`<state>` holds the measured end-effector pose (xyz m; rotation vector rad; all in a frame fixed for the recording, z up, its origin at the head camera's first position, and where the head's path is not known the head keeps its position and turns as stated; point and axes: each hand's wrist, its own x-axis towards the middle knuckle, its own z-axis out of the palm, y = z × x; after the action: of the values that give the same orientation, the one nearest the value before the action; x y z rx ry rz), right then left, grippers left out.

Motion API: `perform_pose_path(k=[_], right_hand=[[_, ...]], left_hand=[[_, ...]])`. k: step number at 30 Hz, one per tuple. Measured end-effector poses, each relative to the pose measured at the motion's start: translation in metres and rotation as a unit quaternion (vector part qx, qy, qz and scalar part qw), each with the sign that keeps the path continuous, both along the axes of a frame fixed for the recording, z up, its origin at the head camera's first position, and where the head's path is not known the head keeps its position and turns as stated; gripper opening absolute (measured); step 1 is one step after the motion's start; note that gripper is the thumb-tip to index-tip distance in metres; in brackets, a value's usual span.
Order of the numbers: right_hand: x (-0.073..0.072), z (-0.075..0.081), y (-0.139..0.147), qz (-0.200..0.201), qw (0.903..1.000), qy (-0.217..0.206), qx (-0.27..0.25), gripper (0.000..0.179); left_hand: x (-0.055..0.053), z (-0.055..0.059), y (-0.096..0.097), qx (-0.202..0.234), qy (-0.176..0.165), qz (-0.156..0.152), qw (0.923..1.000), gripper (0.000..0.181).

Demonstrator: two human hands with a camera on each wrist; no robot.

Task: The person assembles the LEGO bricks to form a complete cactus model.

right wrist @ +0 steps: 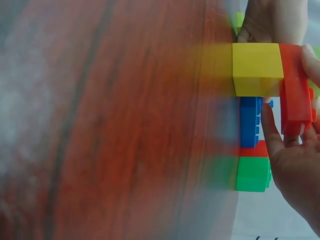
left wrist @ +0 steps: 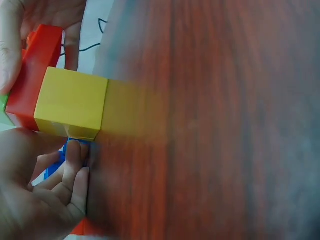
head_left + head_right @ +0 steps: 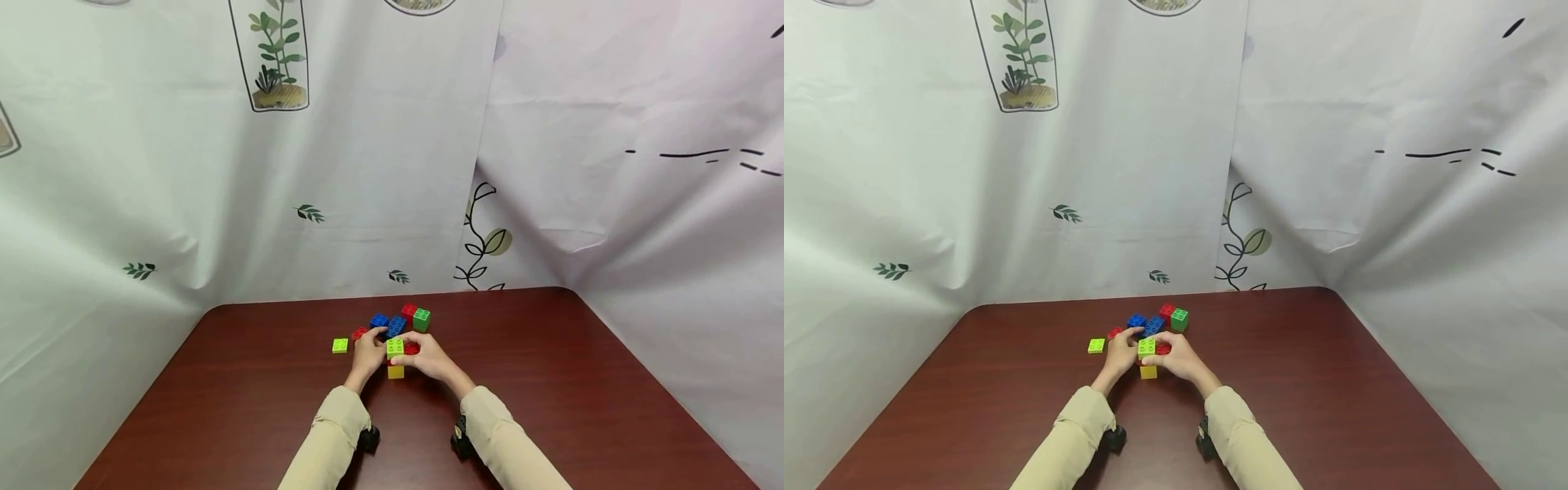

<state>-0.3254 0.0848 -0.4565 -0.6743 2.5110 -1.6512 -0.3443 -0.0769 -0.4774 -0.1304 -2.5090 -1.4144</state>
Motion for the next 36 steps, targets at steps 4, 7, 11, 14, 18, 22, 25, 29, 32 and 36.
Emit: perform_pose_path(k=[4, 7, 11, 14, 18, 22, 25, 29, 32, 36], right_hand=[[-0.001, -0.003, -0.001, -0.003, 1.0, -0.007, -0.001, 0.041], [-0.001, -0.001, 0.0, -0.001, 1.0, -0.004, -0.007, 0.041], [-0.001, 0.004, 0.001, 0.008, 0.9997, 0.002, -0.022, 0.042], [-0.001, 0.004, 0.004, 0.0, 0.9997, 0.002, -0.022, 0.041], [0.0, 0.0, 0.004, -0.002, 0.9999, -0.004, -0.013, 0.041], [0.002, -0.002, 0.001, 0.005, 0.9998, -0.009, -0.015, 0.043], [0.005, 0.0, 0.0, 0.0, 0.9998, -0.012, -0.016, 0.041], [0.003, 0.004, 0.0, -0.003, 0.9999, -0.011, -0.011, 0.041], [0.005, 0.012, -0.002, 0.0, 0.9998, -0.017, -0.014, 0.04], [0.018, 0.029, -0.003, 0.006, 0.9996, -0.021, -0.017, 0.039]], left_hand=[[-0.005, -0.002, 0.0, -0.013, 0.016, 0.018, 0.9996, 0.037], [-0.01, 0.001, 0.001, -0.018, 0.014, 0.024, 0.9994, 0.039], [-0.015, 0.007, 0.004, -0.016, -0.005, 0.031, 0.9994, 0.044], [-0.018, 0.01, 0.009, -0.027, -0.036, 0.027, 0.9986, 0.047], [-0.02, 0.009, 0.012, -0.058, -0.075, 0.039, 0.9947, 0.047], [-0.02, 0.006, 0.01, -0.083, -0.077, 0.059, 0.9919, 0.044], [-0.018, 0.004, 0.009, -0.083, -0.077, 0.051, 0.9922, 0.041], [-0.019, 0.004, 0.006, -0.057, -0.067, 0.036, 0.9955, 0.04], [-0.019, 0.001, 0.0, -0.03, -0.042, 0.025, 0.9984, 0.04], [-0.017, -0.003, -0.005, 0.009, -0.009, 0.024, 0.9996, 0.035]])
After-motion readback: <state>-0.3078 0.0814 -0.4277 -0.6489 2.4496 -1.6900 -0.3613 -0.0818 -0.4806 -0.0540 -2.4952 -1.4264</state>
